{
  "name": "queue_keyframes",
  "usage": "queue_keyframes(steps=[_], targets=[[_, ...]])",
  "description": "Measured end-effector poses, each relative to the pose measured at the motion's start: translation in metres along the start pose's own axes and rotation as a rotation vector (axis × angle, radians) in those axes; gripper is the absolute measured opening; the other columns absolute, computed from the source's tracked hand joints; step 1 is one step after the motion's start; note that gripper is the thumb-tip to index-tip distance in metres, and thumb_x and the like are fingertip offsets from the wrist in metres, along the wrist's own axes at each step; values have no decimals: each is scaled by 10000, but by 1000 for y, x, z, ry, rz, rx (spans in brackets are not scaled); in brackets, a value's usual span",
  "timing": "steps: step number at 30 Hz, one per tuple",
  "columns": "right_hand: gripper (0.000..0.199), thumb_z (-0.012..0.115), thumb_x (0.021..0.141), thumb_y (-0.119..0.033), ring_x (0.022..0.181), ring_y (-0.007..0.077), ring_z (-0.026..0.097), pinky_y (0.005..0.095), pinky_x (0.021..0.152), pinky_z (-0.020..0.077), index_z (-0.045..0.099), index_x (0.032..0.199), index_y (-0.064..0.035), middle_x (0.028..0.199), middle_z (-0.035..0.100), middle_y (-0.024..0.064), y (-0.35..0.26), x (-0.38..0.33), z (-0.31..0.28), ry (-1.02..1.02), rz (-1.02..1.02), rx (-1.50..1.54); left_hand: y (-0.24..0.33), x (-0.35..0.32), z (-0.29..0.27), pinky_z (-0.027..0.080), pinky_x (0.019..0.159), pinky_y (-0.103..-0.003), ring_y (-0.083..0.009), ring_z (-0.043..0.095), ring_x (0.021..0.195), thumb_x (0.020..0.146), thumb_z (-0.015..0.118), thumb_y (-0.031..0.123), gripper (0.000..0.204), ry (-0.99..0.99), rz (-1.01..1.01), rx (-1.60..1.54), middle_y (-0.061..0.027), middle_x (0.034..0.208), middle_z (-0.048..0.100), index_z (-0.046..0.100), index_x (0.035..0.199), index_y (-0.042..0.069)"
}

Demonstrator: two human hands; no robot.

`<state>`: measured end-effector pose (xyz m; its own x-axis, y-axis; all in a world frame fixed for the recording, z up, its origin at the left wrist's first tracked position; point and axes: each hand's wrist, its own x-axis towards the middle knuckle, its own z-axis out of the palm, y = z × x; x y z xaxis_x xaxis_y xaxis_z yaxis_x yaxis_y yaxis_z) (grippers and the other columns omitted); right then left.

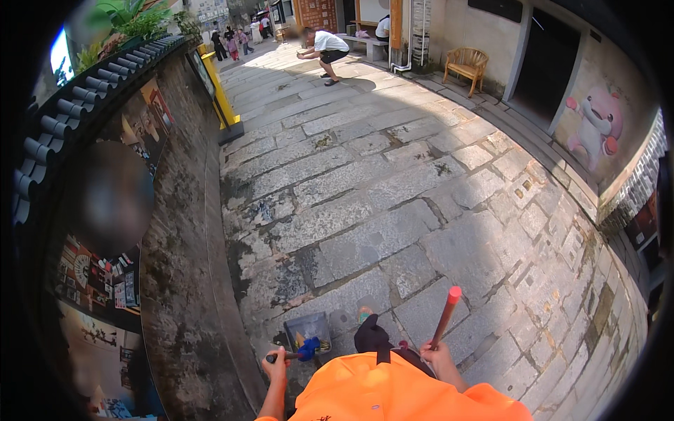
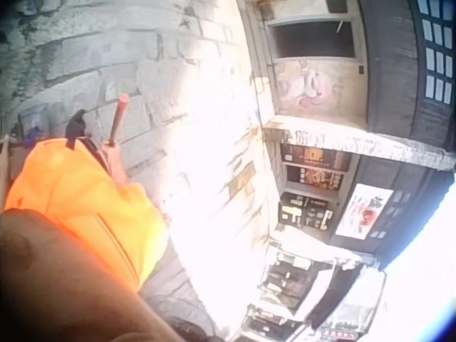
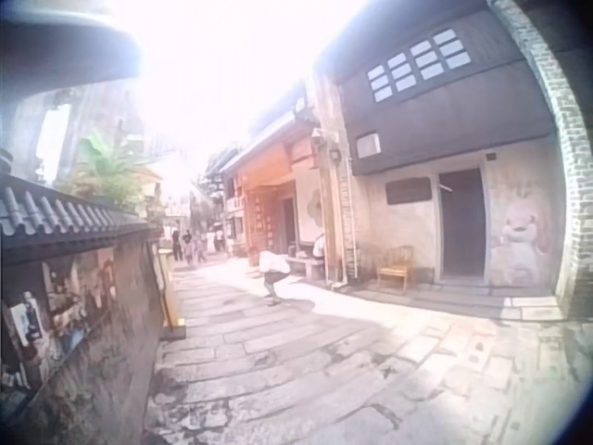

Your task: The person sweeps debris from a stone-paved street into a dustpan using a broom. They move along the street, collecting small pieces of trash and leaves while navigating around pedestrians and storefronts.

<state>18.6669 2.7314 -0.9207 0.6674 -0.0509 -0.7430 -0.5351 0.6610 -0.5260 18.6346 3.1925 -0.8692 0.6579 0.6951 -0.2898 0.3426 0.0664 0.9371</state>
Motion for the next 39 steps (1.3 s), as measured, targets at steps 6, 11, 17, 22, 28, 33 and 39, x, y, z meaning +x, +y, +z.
queue_keyframes(steps=[6, 11, 17, 22, 28, 33, 39], targets=[[117, 377, 770, -162, 462, 165, 424, 281, 397, 331, 439, 721, -75, 577, 422, 43, -91, 109, 88, 307, 286, 844, 56, 100, 66, 456, 370, -239, -139, 538, 423, 799, 634, 172, 218, 68, -91, -8, -95, 652, 581, 561, 688, -1], [161, 410, 774, -184, 396, 144, 398, 254, 366, 319, 385, 633, -111, 483, 365, -1, -154, 166, 170, 242, 424, 902, 94, 155, 120, 429, 357, -220, -129, 512, 420, 820, 617, 193, 234, 144, -74, -40, -90, 645, 563, 533, 689, 19], [225, 348, 820, -113, 354, 110, 387, 234, 352, 300, 364, 596, -97, 453, 358, -18, -222, 231, 275, 31, 513, 898, 113, 253, 179, 408, 364, -222, -126, 507, 459, 843, 592, 217, 244, 110, -41, 85, -85, 653, 556, 521, 711, 24], [472, 373, 748, 5, 379, 75, 376, 220, 367, 300, 394, 1217, 56, 487, 394, -37, -250, 308, 352, 4, 372, 876, 108, 374, 219, 403, 331, -229, -116, 488, 434, 796, 652, 249, 259, 129, -72, 87, -54, 593, 540, 537, 690, 42], [32, 421, 710, -18, 420, 124, 414, 236, 401, 298, 429, 741, -19, 501, 400, 15, -241, 429, 395, 32, 284, 760, 186, 489, 288, 465, 484, -308, -167, 533, 573, 759, 689, 227, 254, -20, -204, 143, -84, 686, 580, 580, 779, -2], [69, 466, 696, -22, 437, 155, 407, 269, 425, 322, 419, 738, -51, 530, 389, 35, -243, 470, 474, 105, 215, 807, 232, 580, 319, 460, 513, -289, -161, 540, 615, 763, 678, 179, 234, 14, -261, 41, -79, 730, 585, 559, 847, -5], [78, 482, 750, -82, 489, 160, 428, 300, 450, 348, 404, 757, -83, 612, 412, 35, -238, 590, 502, 12, 191, 678, 222, 703, 366, 407, 342, -222, -105, 489, 440, 806, 642, 243, 250, 20, 3, -13, -50, 613, 550, 538, 689, 48]])
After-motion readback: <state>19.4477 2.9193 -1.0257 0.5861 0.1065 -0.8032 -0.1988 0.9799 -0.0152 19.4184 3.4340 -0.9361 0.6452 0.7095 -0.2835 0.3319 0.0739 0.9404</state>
